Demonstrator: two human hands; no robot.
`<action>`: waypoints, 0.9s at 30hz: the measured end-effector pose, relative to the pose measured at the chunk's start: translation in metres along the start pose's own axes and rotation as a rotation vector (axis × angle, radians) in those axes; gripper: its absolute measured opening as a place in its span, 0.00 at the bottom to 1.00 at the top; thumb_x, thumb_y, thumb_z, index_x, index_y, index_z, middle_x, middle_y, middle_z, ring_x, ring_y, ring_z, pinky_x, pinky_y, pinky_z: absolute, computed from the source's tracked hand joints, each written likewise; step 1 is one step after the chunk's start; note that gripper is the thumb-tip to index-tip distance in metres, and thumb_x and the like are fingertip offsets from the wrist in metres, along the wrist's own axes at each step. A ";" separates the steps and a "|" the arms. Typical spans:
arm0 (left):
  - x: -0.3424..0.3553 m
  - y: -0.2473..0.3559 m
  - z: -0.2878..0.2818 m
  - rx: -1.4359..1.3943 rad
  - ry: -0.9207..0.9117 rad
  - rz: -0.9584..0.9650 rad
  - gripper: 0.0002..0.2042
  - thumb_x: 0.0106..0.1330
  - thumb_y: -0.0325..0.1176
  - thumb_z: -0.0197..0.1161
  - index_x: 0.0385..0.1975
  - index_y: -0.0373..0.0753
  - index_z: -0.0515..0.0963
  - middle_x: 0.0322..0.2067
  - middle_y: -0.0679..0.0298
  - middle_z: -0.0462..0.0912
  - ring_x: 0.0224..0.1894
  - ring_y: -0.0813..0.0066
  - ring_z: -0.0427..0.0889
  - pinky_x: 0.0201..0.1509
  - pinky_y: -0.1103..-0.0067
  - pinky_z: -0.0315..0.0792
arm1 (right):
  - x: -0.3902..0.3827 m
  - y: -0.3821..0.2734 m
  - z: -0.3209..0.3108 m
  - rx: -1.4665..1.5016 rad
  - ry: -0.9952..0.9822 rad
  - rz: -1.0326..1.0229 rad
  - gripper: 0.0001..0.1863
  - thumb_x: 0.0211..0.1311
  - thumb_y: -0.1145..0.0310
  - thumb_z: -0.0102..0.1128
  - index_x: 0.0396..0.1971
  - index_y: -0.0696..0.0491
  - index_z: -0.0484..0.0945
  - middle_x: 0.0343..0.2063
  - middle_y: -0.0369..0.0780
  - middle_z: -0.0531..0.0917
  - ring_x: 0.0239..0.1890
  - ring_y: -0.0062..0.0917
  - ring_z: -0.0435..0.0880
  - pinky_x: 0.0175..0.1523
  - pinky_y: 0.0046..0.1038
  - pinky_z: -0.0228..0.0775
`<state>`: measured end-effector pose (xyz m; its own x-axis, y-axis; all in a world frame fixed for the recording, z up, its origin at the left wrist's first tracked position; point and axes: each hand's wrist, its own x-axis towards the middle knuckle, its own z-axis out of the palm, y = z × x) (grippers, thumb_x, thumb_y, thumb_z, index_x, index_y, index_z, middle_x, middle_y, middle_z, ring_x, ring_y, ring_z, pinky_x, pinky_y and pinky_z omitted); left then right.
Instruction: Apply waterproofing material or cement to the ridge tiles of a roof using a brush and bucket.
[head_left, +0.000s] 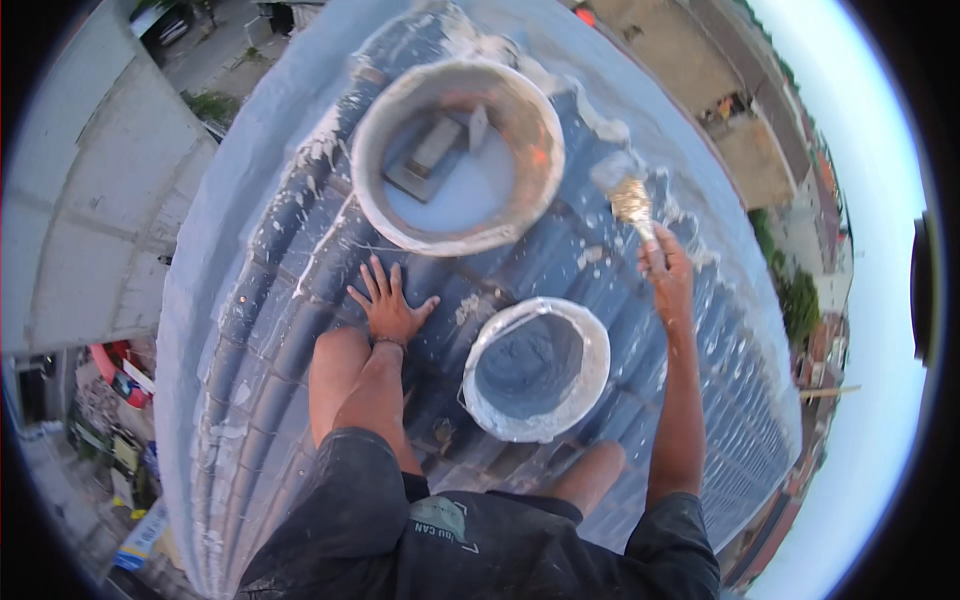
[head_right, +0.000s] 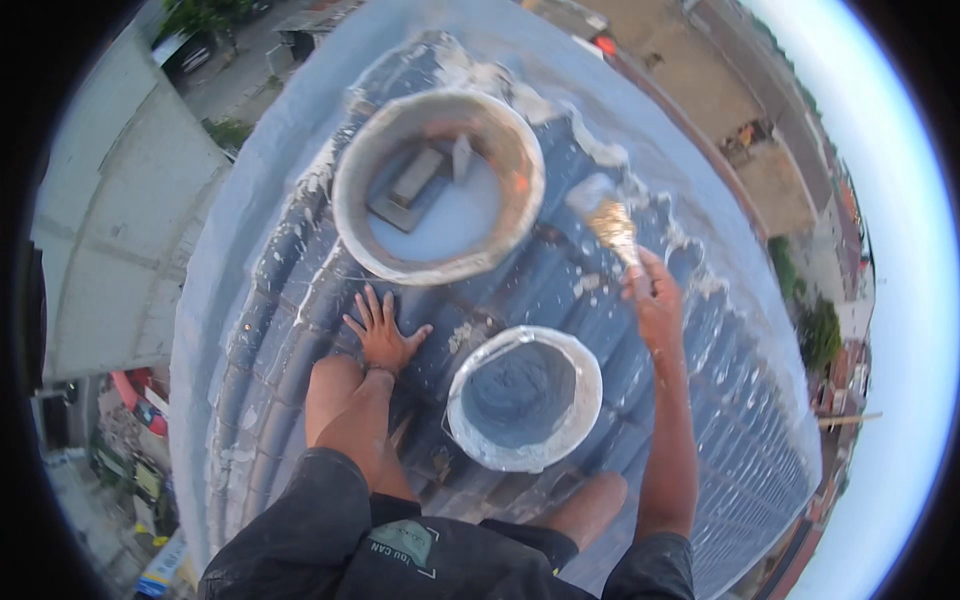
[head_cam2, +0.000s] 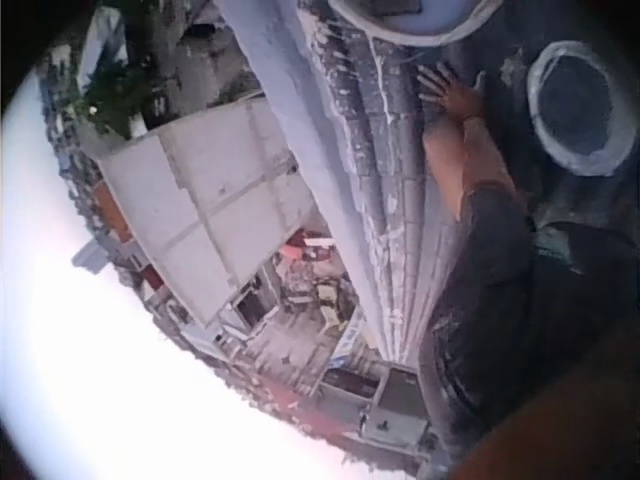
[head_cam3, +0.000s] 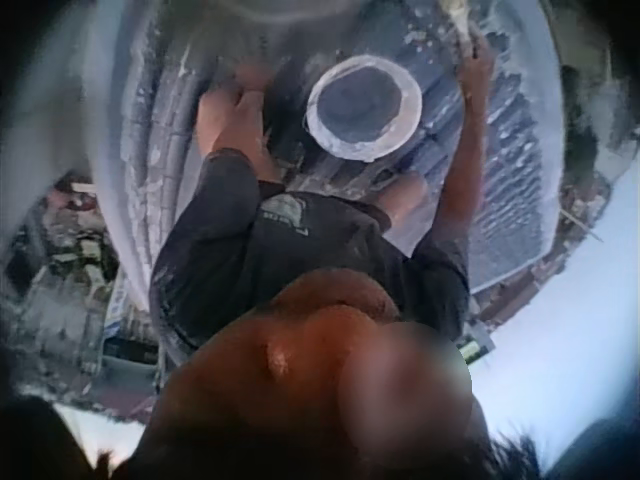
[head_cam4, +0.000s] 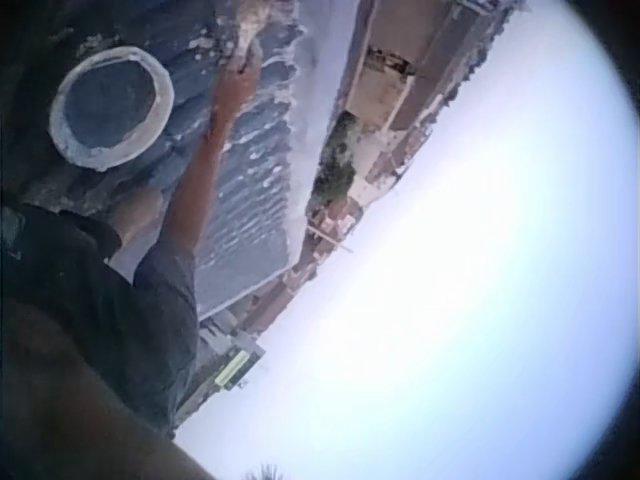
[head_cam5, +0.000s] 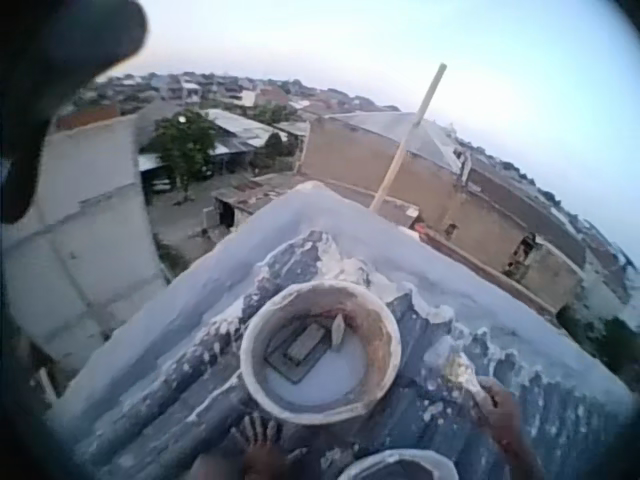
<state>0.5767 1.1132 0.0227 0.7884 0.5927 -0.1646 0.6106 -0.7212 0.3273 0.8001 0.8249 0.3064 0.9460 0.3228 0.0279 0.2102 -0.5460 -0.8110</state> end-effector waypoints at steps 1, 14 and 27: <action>0.002 -0.002 0.004 -0.017 0.081 0.015 0.58 0.50 0.77 0.60 0.77 0.45 0.53 0.78 0.47 0.39 0.80 0.44 0.34 0.72 0.33 0.28 | -0.007 0.025 -0.010 0.006 -0.004 0.033 0.15 0.74 0.63 0.58 0.53 0.55 0.78 0.35 0.39 0.84 0.35 0.25 0.80 0.44 0.32 0.73; 0.004 0.006 0.022 0.106 0.137 0.081 0.57 0.50 0.76 0.64 0.77 0.54 0.52 0.76 0.38 0.38 0.79 0.37 0.33 0.71 0.32 0.29 | -0.044 0.250 0.045 -0.585 0.433 0.097 0.27 0.69 0.51 0.62 0.44 0.65 0.75 0.52 0.56 0.74 0.57 0.51 0.70 0.61 0.44 0.62; 0.011 0.000 0.029 0.097 0.179 0.111 0.57 0.48 0.75 0.67 0.77 0.53 0.55 0.76 0.38 0.38 0.78 0.33 0.36 0.70 0.31 0.32 | -0.050 0.267 0.052 -0.611 0.185 -0.110 0.21 0.74 0.59 0.53 0.45 0.66 0.78 0.67 0.50 0.68 0.70 0.50 0.64 0.74 0.44 0.54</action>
<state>0.5875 1.1087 -0.0063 0.8306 0.5555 0.0381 0.5317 -0.8117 0.2418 0.7958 0.7033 0.0584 0.9262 0.2932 0.2368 0.3594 -0.8764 -0.3206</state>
